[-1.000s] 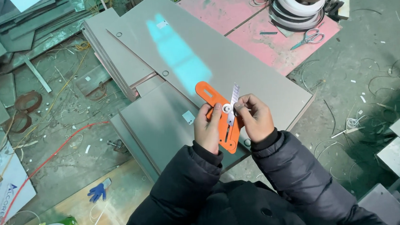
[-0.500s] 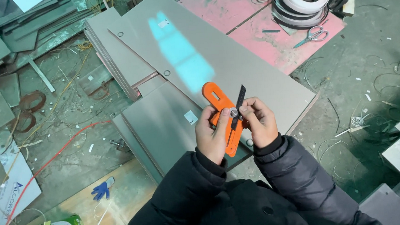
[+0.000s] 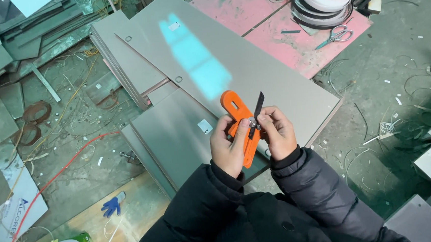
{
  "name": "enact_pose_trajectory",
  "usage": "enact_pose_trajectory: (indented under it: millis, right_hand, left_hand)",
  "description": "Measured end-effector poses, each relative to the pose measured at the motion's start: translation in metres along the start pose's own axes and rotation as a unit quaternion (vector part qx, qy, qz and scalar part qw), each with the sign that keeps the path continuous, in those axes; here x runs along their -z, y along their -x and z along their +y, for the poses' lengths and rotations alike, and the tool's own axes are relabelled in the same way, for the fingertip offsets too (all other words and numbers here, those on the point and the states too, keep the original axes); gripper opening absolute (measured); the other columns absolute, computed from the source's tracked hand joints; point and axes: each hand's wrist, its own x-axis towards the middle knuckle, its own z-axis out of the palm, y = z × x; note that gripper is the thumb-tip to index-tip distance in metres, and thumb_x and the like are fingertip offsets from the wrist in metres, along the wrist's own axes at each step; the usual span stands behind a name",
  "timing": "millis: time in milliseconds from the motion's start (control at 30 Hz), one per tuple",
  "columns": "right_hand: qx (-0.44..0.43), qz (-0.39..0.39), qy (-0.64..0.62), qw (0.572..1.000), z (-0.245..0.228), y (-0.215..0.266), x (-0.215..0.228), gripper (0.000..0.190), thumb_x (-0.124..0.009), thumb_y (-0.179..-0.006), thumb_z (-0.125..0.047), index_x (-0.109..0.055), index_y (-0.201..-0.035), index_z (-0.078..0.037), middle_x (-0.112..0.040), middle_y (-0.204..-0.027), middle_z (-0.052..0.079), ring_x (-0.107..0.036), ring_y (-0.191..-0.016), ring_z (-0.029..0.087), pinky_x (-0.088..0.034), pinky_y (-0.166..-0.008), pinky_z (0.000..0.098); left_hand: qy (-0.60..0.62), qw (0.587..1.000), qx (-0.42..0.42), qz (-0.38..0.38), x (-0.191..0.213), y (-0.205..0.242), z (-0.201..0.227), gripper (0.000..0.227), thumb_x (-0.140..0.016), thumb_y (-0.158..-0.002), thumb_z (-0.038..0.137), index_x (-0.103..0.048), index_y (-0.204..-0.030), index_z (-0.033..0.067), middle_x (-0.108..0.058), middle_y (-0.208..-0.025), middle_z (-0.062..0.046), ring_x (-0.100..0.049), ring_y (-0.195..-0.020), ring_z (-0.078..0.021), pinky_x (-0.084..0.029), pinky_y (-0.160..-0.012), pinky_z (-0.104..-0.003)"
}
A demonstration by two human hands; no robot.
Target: The person walks through a workshop while holding a utility knife and a metal ruler. They place the tools on a workbench and then use a pair of scissors to trim the edges of a large, flat sheet of material.
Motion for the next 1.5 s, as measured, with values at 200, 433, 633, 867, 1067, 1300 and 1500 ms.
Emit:
enact_pose_trajectory:
  millis: [200, 433, 633, 867, 1067, 1300, 1500]
  right_hand:
    - [0.017, -0.005, 0.009, 1.000, 0.000, 0.002, 0.002, 0.011, -0.066, -0.122, -0.018, -0.070, -0.121, -0.008, -0.066, -0.077, 0.007, -0.058, -0.066, 0.013, -0.054, -0.062, 0.0293]
    - [0.041, -0.006, 0.011, 0.999, 0.008, 0.004, 0.003, 0.012, -0.065, -0.123, -0.018, -0.069, -0.119, -0.007, -0.064, -0.073, 0.007, -0.061, -0.062, 0.014, -0.058, -0.059, 0.0309]
    - [0.119, 0.021, 0.099, 0.988, 0.017, 0.008, 0.002, 0.014, -0.063, -0.125, -0.014, -0.068, -0.116, -0.005, -0.059, -0.069, 0.005, -0.055, -0.063, 0.010, -0.051, -0.056, 0.0270]
    - [0.125, 0.089, 0.133, 0.979, 0.035, 0.007, 0.006, 0.009, -0.074, -0.118, -0.010, -0.077, -0.111, -0.005, -0.063, -0.069, 0.004, -0.055, -0.061, 0.008, -0.047, -0.055, 0.0245]
    - [0.135, 0.105, 0.143, 0.975, 0.026, 0.010, 0.002, 0.007, -0.075, -0.116, -0.008, -0.078, -0.111, -0.005, -0.064, -0.070, 0.003, -0.058, -0.062, 0.007, -0.048, -0.055, 0.0240]
    - [0.153, 0.079, 0.123, 0.977, 0.027, 0.016, 0.002, 0.007, -0.072, -0.117, -0.005, -0.075, -0.113, -0.001, -0.065, -0.072, 0.007, -0.067, -0.070, 0.010, -0.056, -0.058, 0.0269]
    - [0.138, 0.096, 0.118, 0.979, 0.031, 0.019, 0.006, 0.006, -0.073, -0.115, -0.006, -0.076, -0.111, -0.002, -0.064, -0.069, 0.005, -0.061, -0.065, 0.008, -0.051, -0.055, 0.0250]
  left_hand:
    - [0.016, 1.000, -0.002, 0.008, 0.000, 0.001, -0.012, 0.038, -0.079, -0.117, 0.036, -0.074, -0.134, 0.0026, -0.075, -0.110, -0.019, -0.078, -0.104, -0.0257, -0.074, -0.086, -0.044]
    - [0.034, 0.999, 0.008, 0.014, 0.000, 0.002, -0.019, 0.038, -0.078, -0.117, 0.037, -0.075, -0.132, 0.0016, -0.077, -0.109, -0.019, -0.077, -0.104, -0.0238, -0.074, -0.084, -0.045]
    - [0.051, 0.996, 0.070, 0.025, -0.002, 0.001, -0.036, 0.042, -0.077, -0.118, 0.039, -0.074, -0.138, 0.0024, -0.078, -0.116, -0.020, -0.077, -0.108, -0.0242, -0.073, -0.091, -0.042]
    - [0.021, 0.996, 0.032, 0.081, -0.008, 0.011, -0.043, 0.057, -0.076, -0.119, 0.041, -0.056, -0.158, 0.0055, -0.067, -0.144, -0.021, -0.064, -0.134, -0.0297, -0.057, -0.113, -0.055]
    - [-0.257, 0.899, -0.332, 0.121, 0.010, 0.007, -0.035, 0.048, -0.097, -0.102, 0.029, -0.071, -0.142, 0.0176, -0.062, -0.124, 0.002, -0.063, -0.119, -0.0223, -0.049, -0.107, -0.039]
    - [-0.364, 0.804, -0.467, 0.049, 0.013, -0.008, -0.041, 0.023, -0.093, -0.106, 0.024, -0.083, -0.125, 0.0164, -0.065, -0.108, 0.001, -0.067, -0.104, -0.0254, -0.052, -0.094, -0.040]
    - [-0.311, 0.849, -0.428, 0.010, 0.004, -0.002, -0.019, 0.051, -0.086, -0.094, 0.010, -0.079, -0.144, 0.0158, -0.067, -0.130, -0.005, -0.067, -0.117, -0.0323, -0.056, -0.103, -0.049]
